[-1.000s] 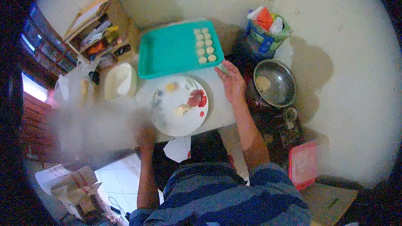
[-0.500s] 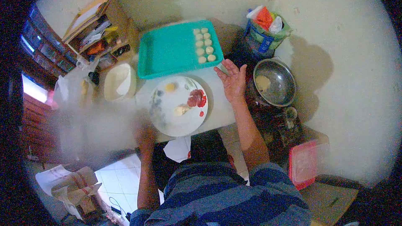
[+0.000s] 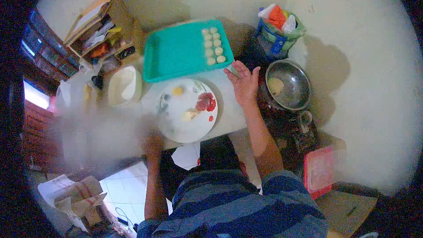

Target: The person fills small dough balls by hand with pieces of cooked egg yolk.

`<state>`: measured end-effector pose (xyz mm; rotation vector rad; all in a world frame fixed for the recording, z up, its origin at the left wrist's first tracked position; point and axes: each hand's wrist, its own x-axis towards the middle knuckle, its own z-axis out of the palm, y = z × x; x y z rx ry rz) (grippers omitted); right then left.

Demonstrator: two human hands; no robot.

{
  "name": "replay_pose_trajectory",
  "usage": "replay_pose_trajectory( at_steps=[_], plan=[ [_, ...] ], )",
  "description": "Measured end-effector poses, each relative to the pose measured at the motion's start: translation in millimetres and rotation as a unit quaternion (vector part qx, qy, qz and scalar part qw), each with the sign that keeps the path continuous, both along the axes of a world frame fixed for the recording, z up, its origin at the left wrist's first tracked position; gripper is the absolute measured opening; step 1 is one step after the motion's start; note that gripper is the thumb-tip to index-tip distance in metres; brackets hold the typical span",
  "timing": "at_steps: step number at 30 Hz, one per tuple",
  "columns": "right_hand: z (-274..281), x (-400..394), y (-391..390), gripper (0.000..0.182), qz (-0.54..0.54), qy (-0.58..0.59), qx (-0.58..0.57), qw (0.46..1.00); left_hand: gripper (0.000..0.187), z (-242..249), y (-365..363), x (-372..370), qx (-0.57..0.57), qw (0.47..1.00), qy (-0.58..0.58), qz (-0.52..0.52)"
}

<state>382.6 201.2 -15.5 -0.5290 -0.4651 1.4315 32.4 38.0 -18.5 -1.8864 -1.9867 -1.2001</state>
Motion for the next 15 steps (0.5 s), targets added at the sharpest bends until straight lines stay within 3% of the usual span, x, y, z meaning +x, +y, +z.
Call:
replay_pose_trajectory(
  at_steps=[2, 5, 7, 10, 15],
  plan=[
    [3.3, -0.1, -2.1, 0.081, 0.001, 0.000, -0.001, 1.000, 0.026, -1.4, 0.4, -0.7, 0.001, 1.000, 0.000, -0.003],
    [0.5, 0.8, -2.0, 0.067, -0.001, -0.004, -0.004, 1.000, 0.025, 0.7, 1.1, 0.4, -0.008, 1.000, -0.006, 0.001],
    [-6.9, -0.3, 1.0, 0.049, -0.015, -0.030, 0.034, 0.999, 0.024, 5.7, -0.7, 2.1, 0.005, 1.000, -0.008, -0.006],
    [-12.6, -0.8, 2.0, 0.041, -0.018, -0.057, 0.038, 0.997, 0.022, 1.5, 0.5, 1.6, 0.002, 1.000, -0.026, -0.001],
    [-14.6, 0.8, 3.4, 0.044, -0.010, -0.032, 0.049, 0.998, 0.022, 0.3, 0.1, 0.0, -0.006, 1.000, -0.009, 0.000]
  ],
)
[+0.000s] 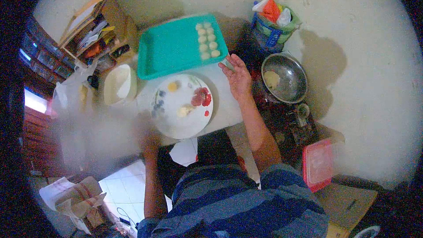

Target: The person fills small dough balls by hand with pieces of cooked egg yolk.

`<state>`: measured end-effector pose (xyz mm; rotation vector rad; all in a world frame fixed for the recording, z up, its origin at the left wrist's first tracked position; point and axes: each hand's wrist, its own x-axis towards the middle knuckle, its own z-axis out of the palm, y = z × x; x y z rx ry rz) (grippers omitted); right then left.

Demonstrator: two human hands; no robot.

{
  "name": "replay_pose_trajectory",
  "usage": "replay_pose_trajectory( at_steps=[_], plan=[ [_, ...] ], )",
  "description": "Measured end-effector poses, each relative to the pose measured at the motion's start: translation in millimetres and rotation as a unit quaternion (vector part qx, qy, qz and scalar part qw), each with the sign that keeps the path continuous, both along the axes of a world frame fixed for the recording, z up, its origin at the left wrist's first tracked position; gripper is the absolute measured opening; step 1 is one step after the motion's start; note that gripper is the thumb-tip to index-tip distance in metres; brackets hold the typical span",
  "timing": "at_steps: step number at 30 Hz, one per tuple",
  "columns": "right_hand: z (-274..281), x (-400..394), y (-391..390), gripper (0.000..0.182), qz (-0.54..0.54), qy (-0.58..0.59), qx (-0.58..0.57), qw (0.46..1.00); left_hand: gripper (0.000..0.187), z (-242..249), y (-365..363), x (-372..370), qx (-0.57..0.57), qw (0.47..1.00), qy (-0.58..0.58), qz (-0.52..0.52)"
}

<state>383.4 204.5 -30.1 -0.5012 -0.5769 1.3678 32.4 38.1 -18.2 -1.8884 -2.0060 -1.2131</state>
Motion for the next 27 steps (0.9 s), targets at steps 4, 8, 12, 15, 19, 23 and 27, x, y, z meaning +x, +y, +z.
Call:
replay_pose_trajectory(
  at_steps=[4, 8, 12, 15, 19, 23, 27],
  plan=[
    [3.5, 1.0, -1.3, 0.049, 0.023, 0.017, -0.009, 1.000, 0.022, -1.7, 1.3, -0.5, 0.001, 1.000, 0.012, 0.001],
    [4.4, -0.3, -3.7, 0.049, 0.015, -0.009, -0.004, 1.000, 0.023, 4.4, -0.5, 2.4, -0.008, 1.000, 0.003, 0.002],
    [2.3, -0.3, -0.8, 0.048, 0.006, -0.004, -0.021, 1.000, 0.024, -1.1, 1.2, 0.0, 0.012, 1.000, 0.013, -0.004],
    [-4.6, 1.4, 1.6, 0.046, 0.005, -0.001, -0.010, 1.000, 0.023, -3.3, 0.7, -1.9, 0.010, 1.000, 0.025, -0.005],
    [-7.8, 3.6, 3.0, 0.031, 0.012, -0.034, -0.002, 0.999, 0.024, -0.3, -0.5, 0.7, 0.006, 1.000, 0.013, -0.004],
    [-13.6, 3.8, 5.5, 0.020, 0.010, -0.020, 0.007, 1.000, 0.025, -0.4, -0.5, 0.7, 0.020, 1.000, 0.009, -0.008],
    [-14.1, 4.0, 5.6, 0.011, 0.018, 0.010, -0.001, 1.000, 0.024, -4.5, 0.9, -1.0, 0.022, 0.999, 0.024, -0.005]
  ],
)
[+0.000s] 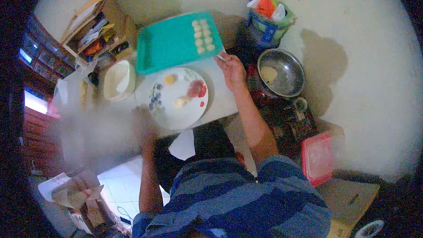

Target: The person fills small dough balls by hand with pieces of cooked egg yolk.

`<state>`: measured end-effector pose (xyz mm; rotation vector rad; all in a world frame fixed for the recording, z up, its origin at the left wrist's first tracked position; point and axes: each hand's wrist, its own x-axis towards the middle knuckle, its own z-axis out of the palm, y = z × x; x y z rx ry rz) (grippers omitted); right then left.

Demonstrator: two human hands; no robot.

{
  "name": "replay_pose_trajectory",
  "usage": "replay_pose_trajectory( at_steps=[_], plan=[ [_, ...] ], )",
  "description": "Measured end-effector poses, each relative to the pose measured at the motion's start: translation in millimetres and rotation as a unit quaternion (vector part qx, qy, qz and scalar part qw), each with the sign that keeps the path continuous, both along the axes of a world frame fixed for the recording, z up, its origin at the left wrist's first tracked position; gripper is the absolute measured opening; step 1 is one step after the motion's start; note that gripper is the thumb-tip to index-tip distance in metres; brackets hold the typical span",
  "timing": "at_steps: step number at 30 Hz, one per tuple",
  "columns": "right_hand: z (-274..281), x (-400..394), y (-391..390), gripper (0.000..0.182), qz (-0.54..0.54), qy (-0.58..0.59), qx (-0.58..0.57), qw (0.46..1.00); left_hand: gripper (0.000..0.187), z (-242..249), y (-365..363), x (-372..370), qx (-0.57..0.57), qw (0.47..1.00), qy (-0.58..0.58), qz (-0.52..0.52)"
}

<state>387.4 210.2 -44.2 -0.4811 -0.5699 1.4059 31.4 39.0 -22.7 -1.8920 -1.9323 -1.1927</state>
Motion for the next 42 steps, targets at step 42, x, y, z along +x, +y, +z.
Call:
replay_pose_trajectory(
  at_steps=[42],
  plan=[
    [2.3, 2.0, -4.1, 0.024, 0.020, 0.045, -0.007, 0.999, 0.024, -10.0, 1.4, -7.5, -0.019, 1.000, 0.006, 0.016]
  ],
)
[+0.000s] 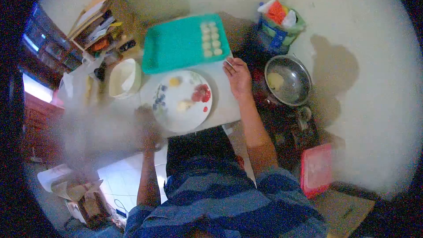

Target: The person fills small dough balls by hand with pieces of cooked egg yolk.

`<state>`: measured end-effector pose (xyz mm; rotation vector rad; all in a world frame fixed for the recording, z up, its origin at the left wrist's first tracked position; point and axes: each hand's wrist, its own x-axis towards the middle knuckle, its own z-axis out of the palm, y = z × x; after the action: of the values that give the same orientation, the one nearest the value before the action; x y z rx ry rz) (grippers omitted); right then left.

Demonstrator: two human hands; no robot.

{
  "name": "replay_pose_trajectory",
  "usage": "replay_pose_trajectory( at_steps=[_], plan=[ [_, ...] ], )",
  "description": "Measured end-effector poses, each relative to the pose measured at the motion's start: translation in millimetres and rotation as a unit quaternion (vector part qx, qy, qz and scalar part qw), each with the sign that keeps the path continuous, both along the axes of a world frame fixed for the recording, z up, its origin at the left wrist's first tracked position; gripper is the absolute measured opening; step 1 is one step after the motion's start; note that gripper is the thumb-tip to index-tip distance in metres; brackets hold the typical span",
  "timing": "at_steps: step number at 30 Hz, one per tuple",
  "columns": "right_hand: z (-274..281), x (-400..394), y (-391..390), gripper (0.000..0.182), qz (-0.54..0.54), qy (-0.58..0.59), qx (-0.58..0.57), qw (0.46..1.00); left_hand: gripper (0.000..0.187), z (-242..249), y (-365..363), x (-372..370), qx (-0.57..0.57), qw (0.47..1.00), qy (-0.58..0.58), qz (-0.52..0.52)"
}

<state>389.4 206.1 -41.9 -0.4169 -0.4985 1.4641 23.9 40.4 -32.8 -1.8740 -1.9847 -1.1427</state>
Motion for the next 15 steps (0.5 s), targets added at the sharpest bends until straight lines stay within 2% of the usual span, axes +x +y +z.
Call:
replay_pose_trajectory(
  at_steps=[2, 3, 4, 6, 7, 10, 15],
  plan=[
    [3.6, -2.0, -2.5, 0.030, -0.013, -0.026, -0.009, 1.000, 0.025, -29.6, 2.9, -12.0, -0.022, 0.994, 0.104, 0.008],
    [7.6, -3.3, -7.0, 0.035, -0.030, -0.045, -0.016, 0.998, 0.027, -35.2, 1.2, -16.3, -0.017, 0.994, 0.110, -0.007],
    [6.3, -4.4, -7.3, 0.035, -0.022, -0.046, -0.016, 0.999, 0.027, -31.1, -0.4, -14.2, -0.018, 0.994, 0.109, 0.001],
    [1.8, -4.5, -4.9, 0.037, -0.066, -0.088, -0.008, 0.994, 0.027, -22.8, -0.9, -9.7, -0.025, 0.999, 0.024, -0.003],
    [3.1, -6.0, -5.6, 0.039, -0.075, -0.106, -0.006, 0.992, 0.028, -25.6, 2.3, -11.6, -0.030, 0.997, 0.072, 0.000],
    [-12.0, 0.7, 1.6, 0.041, -0.076, -0.164, -0.018, 0.983, 0.028, -19.2, -0.4, -7.3, -0.020, 0.999, 0.050, 0.003],
    [5.5, -5.9, -7.7, 0.038, -0.066, -0.218, -0.027, 0.973, 0.027, -18.3, -0.4, -3.8, -0.002, 1.000, 0.015, 0.008]
  ],
)
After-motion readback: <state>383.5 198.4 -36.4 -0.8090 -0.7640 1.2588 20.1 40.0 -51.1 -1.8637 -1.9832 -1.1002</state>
